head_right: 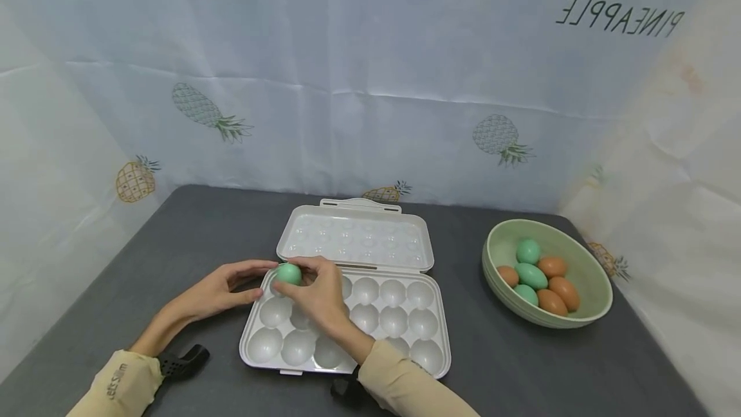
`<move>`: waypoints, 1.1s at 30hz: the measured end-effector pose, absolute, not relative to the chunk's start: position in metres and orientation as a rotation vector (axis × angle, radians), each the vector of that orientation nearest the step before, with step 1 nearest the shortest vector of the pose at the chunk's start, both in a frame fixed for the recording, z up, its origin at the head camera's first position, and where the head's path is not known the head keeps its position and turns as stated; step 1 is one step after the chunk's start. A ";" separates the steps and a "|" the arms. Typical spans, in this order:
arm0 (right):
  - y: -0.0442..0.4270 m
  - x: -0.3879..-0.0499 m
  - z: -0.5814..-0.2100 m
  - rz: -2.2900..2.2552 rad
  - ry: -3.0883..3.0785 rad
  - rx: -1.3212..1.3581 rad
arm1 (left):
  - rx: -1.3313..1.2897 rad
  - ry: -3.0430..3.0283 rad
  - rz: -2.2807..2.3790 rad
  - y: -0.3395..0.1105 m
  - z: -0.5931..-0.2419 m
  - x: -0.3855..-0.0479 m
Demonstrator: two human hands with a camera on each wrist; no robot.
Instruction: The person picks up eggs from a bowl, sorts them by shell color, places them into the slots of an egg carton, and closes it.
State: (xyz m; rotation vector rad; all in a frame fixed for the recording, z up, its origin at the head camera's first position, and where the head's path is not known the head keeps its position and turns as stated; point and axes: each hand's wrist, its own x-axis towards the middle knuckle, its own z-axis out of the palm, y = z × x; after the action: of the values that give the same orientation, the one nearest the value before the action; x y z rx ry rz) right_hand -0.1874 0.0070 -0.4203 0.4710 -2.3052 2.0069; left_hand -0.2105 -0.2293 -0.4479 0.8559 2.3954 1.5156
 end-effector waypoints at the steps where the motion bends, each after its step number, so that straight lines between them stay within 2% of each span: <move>1: 0.007 -0.187 -0.421 1.994 -2.305 0.484 | 0.858 2.393 1.517 -0.229 -0.447 -0.211; 20: 0.004 -0.189 -0.427 1.697 -2.358 0.688 | 0.879 2.397 1.522 -0.228 -0.447 -0.214; 33: 0.004 -0.184 -0.427 1.618 -2.413 0.666 | 0.841 2.410 1.500 -0.228 -0.449 -0.210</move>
State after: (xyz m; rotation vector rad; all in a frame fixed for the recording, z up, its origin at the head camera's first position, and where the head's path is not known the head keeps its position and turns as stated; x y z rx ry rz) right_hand -0.1843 0.0045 -0.4274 0.6659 -2.4127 1.6185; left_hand -0.2098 -0.2279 -0.4492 0.8411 2.4099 1.4996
